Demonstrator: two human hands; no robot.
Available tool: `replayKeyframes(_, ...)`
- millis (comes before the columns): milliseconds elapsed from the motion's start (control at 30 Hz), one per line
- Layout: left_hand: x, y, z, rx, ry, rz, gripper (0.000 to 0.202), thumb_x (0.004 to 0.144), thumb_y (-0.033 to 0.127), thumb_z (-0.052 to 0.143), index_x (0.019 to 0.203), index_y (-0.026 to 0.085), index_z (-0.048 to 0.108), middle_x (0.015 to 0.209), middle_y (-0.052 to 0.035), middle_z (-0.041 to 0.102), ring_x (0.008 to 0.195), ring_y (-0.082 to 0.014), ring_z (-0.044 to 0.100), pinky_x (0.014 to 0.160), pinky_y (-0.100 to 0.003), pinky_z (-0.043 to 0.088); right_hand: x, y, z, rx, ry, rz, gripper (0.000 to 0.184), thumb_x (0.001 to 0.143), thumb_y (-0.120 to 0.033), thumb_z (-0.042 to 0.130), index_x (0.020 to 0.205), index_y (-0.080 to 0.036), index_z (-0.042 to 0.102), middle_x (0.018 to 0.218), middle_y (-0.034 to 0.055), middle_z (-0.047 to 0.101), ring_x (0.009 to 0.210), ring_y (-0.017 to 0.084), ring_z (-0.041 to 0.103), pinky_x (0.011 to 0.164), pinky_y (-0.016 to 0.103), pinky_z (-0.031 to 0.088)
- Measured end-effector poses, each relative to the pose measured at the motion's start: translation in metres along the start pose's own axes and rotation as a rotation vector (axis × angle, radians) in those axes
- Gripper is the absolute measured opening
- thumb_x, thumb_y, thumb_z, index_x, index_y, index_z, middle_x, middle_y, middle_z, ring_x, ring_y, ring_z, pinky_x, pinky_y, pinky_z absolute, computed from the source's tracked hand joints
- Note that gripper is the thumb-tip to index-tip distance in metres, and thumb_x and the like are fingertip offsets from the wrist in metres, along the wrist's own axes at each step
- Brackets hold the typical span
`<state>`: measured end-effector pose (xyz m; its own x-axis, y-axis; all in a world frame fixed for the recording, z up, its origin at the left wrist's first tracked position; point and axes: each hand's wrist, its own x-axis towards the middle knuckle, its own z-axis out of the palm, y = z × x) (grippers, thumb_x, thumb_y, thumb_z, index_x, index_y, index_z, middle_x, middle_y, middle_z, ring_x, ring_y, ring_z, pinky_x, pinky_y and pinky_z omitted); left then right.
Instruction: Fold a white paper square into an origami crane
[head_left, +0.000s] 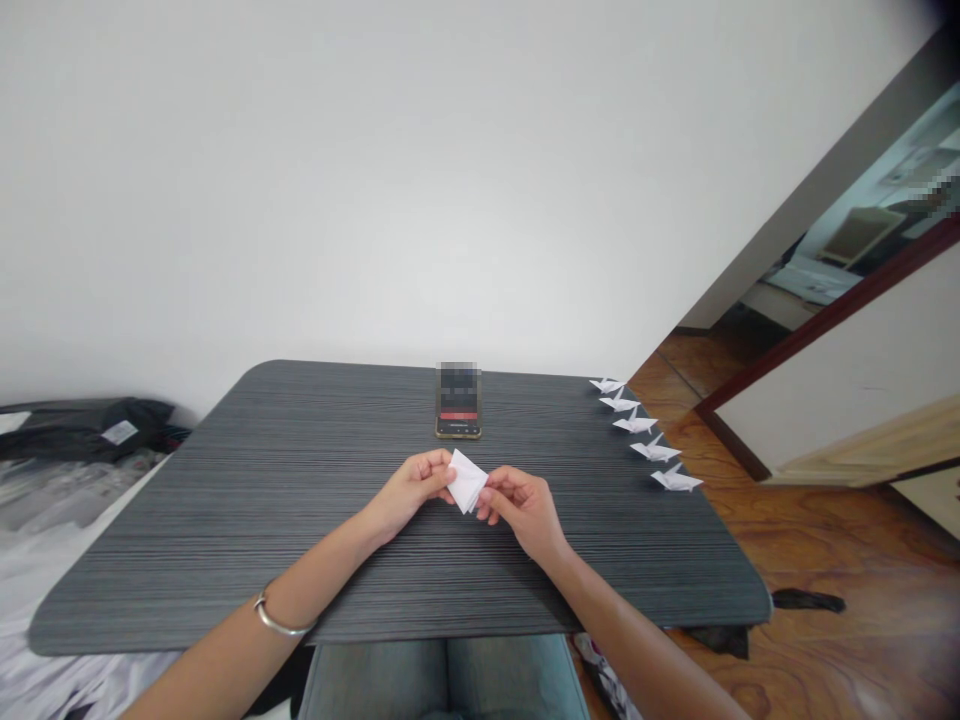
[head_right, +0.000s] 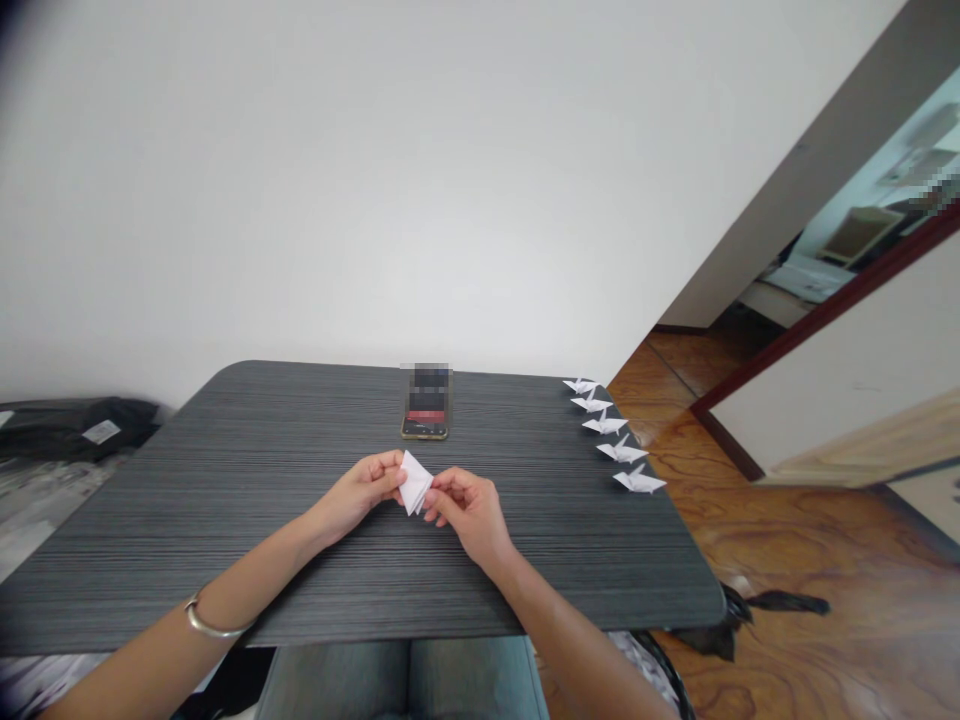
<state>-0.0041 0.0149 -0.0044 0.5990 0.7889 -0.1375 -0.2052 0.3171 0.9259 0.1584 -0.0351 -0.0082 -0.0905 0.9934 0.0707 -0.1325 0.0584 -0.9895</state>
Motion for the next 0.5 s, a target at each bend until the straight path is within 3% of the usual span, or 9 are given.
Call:
replayKeyframes(267, 0.0003, 0.0005, 0.0002, -0.028, -0.023, -0.032, 0.025, 0.068, 0.032, 0.064, 0.075, 0.009, 0.056, 0.064, -0.002, 0.058, 0.057, -0.0079, 0.051, 0.055, -0.018, 0.037, -0.0002, 0.0012, -0.0003, -0.049, 0.001, -0.008, 0.014, 0.073, -0.029, 0.059, 0.068, -0.017, 0.057, 0.056, -0.0008, 0.06, 0.047, 0.01, 0.055, 0.042, 0.019, 0.042)
replayKeyframes(500, 0.0007, -0.0004, -0.0013, 0.032, -0.018, -0.016, 0.027, 0.069, 0.036, 0.062, 0.072, 0.01, 0.055, 0.058, 0.0012, 0.053, 0.049, -0.0052, 0.04, 0.046, -0.017, 0.027, -0.0004, -0.0002, 0.0001, -0.078, 0.001, -0.019, 0.01, 0.074, -0.027, 0.057, 0.075, -0.017, 0.056, 0.06, -0.0016, 0.059, 0.049, 0.01, 0.056, 0.043, 0.019, 0.042)
